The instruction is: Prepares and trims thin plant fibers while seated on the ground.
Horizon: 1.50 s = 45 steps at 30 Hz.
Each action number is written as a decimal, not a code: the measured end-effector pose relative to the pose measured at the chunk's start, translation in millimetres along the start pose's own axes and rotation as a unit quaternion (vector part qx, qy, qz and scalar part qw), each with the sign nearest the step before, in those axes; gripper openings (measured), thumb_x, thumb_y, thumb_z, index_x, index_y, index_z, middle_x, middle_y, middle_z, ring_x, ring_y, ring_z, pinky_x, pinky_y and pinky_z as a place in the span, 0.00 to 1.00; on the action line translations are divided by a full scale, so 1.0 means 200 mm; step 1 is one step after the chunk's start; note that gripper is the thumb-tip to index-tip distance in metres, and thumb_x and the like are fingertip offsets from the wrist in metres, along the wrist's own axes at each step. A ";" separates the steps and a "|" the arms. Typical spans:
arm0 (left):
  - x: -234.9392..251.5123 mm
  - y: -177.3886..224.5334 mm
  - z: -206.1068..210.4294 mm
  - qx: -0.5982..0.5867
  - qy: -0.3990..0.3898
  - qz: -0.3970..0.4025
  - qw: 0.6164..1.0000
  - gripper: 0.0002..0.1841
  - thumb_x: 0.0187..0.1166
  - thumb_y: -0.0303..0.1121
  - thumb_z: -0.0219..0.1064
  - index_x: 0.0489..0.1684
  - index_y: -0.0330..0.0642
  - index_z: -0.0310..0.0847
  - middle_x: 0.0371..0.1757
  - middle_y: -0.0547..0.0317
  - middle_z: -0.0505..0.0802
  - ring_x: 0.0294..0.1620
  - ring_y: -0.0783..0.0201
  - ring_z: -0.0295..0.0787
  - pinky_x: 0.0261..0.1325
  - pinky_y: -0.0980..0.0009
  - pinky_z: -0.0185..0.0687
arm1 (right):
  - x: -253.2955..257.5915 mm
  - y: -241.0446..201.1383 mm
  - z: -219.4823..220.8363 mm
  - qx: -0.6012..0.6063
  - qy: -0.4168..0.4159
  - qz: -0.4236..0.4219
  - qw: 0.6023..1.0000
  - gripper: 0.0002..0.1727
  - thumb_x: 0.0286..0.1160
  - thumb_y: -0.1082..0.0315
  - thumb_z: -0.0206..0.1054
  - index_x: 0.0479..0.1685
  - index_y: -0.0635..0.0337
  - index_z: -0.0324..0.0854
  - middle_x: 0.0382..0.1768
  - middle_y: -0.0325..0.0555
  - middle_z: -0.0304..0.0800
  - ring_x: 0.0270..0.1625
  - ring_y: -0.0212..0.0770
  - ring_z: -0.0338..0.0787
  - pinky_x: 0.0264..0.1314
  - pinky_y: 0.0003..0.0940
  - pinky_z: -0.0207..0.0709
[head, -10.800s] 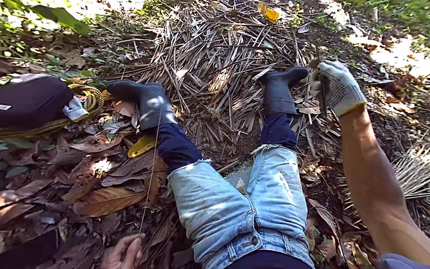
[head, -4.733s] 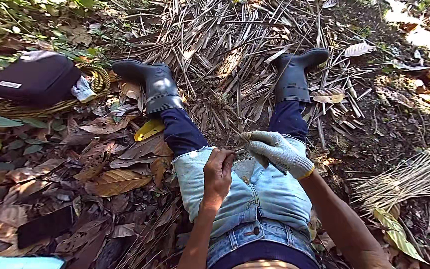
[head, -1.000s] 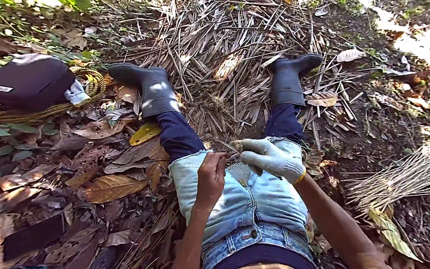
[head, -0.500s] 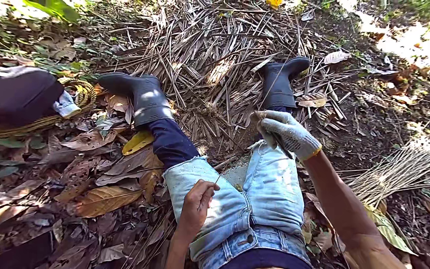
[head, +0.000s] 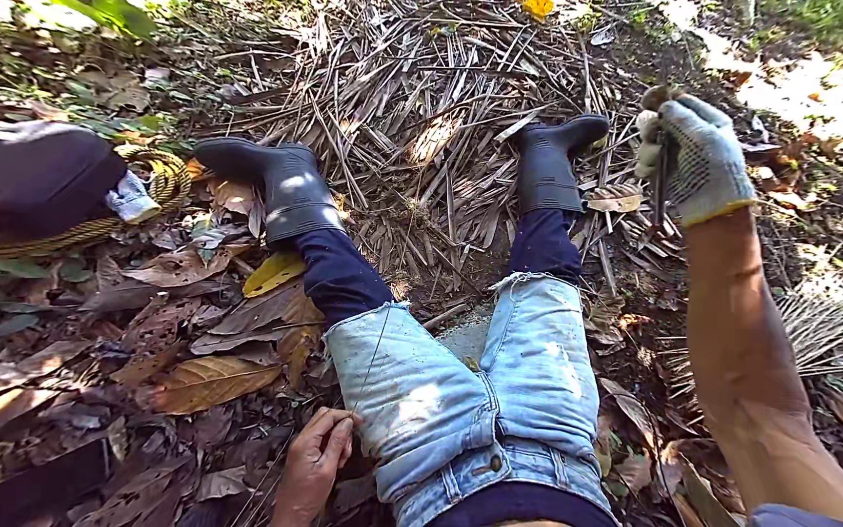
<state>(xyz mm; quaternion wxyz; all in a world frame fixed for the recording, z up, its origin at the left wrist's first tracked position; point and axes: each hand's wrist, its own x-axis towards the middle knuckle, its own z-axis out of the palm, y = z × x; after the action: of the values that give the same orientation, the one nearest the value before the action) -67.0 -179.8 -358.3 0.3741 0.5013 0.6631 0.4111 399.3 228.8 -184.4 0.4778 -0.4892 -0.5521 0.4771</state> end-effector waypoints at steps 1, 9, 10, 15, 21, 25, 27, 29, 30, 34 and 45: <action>0.04 0.05 0.04 -0.004 0.018 0.002 1.000 0.12 0.83 0.34 0.60 0.43 0.39 0.91 0.34 0.64 0.87 0.19 0.78 0.78 0.22 0.83 0.78 | -0.06 0.00 0.04 -0.015 -0.024 -0.008 1.000 0.18 0.91 0.58 0.50 0.70 0.48 0.78 0.32 0.33 0.83 0.23 0.31 0.80 0.25 0.30 0.81; 0.50 0.51 0.48 -0.090 0.016 0.046 0.995 0.10 0.84 0.28 0.61 0.46 0.34 0.89 0.38 0.59 0.86 0.21 0.75 0.80 0.23 0.80 0.81 | -0.77 0.16 0.79 -0.112 -0.358 0.144 0.916 0.16 0.85 0.62 0.62 0.65 0.53 0.85 0.30 0.47 0.87 0.22 0.40 0.83 0.26 0.37 0.82; 0.52 0.54 0.51 -0.098 0.010 0.050 0.994 0.10 0.84 0.28 0.62 0.46 0.34 0.89 0.38 0.59 0.86 0.21 0.75 0.80 0.23 0.80 0.81 | -0.79 0.26 0.81 -0.052 -0.392 0.099 0.913 0.18 0.85 0.61 0.61 0.67 0.56 0.83 0.28 0.45 0.86 0.19 0.36 0.81 0.21 0.32 0.79; 0.54 0.60 0.61 -0.129 0.003 0.061 0.990 0.08 0.84 0.28 0.64 0.47 0.35 0.90 0.38 0.59 0.85 0.20 0.74 0.78 0.22 0.81 0.80 | -0.85 0.31 0.87 -0.006 -0.383 0.088 0.920 0.18 0.87 0.61 0.58 0.66 0.57 0.85 0.29 0.41 0.87 0.20 0.31 0.80 0.22 0.27 0.78; 0.44 0.51 0.52 -0.084 -0.013 0.061 0.994 0.09 0.83 0.27 0.63 0.43 0.36 0.91 0.37 0.60 0.84 0.23 0.77 0.79 0.24 0.84 0.81 | -0.68 0.21 0.70 0.011 -0.315 0.072 0.946 0.19 0.86 0.63 0.56 0.66 0.59 0.83 0.26 0.44 0.83 0.18 0.33 0.77 0.19 0.30 0.76; 0.32 0.38 0.39 -0.030 -0.011 0.063 0.998 0.10 0.82 0.31 0.63 0.43 0.38 0.91 0.36 0.62 0.85 0.22 0.77 0.80 0.23 0.82 0.81 | -0.48 0.14 0.54 0.023 -0.233 0.051 0.971 0.21 0.85 0.61 0.51 0.67 0.57 0.81 0.26 0.41 0.82 0.17 0.32 0.76 0.17 0.28 0.75; 0.25 0.30 0.31 -0.003 -0.005 0.062 0.998 0.11 0.81 0.32 0.62 0.42 0.39 0.92 0.37 0.62 0.87 0.22 0.78 0.80 0.23 0.83 0.81 | -0.39 0.10 0.47 0.048 -0.206 0.045 0.976 0.21 0.86 0.61 0.49 0.69 0.58 0.79 0.27 0.40 0.81 0.17 0.32 0.75 0.17 0.28 0.74; 0.17 0.21 0.21 0.027 0.002 0.048 0.998 0.12 0.81 0.34 0.62 0.42 0.41 0.92 0.37 0.63 0.87 0.22 0.79 0.80 0.23 0.83 0.81 | -0.29 0.09 0.37 0.072 -0.193 0.032 0.978 0.21 0.88 0.60 0.47 0.71 0.56 0.77 0.28 0.38 0.81 0.17 0.30 0.75 0.17 0.26 0.74; 0.13 0.17 0.15 0.039 0.003 0.035 0.999 0.12 0.81 0.34 0.62 0.42 0.41 0.92 0.36 0.63 0.87 0.22 0.79 0.80 0.24 0.83 0.81 | -0.24 0.09 0.32 0.077 -0.185 0.034 0.979 0.21 0.89 0.59 0.47 0.72 0.55 0.76 0.29 0.38 0.80 0.18 0.30 0.75 0.17 0.26 0.74; -0.04 0.01 -0.05 0.048 0.028 -0.040 0.998 0.10 0.78 0.30 0.64 0.42 0.35 0.91 0.38 0.58 0.86 0.22 0.76 0.80 0.23 0.82 0.82 | -0.04 0.07 0.10 0.080 -0.057 0.041 0.994 0.18 0.92 0.58 0.47 0.70 0.50 0.76 0.30 0.35 0.81 0.21 0.31 0.77 0.23 0.28 0.78; 0.47 0.44 0.36 -0.070 0.090 0.028 0.993 0.09 0.82 0.28 0.64 0.46 0.33 0.89 0.38 0.57 0.88 0.20 0.73 0.82 0.23 0.77 0.84 | -0.64 0.18 0.70 -0.073 -0.297 0.106 0.946 0.19 0.82 0.61 0.60 0.68 0.52 0.82 0.26 0.45 0.84 0.18 0.37 0.79 0.20 0.35 0.78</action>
<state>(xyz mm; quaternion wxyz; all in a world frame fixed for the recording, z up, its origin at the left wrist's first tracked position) 9.2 -61.9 -313.4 0.3356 0.4526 0.6495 0.5106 271.6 95.9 -240.4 0.2014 -0.4143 -0.6471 0.6075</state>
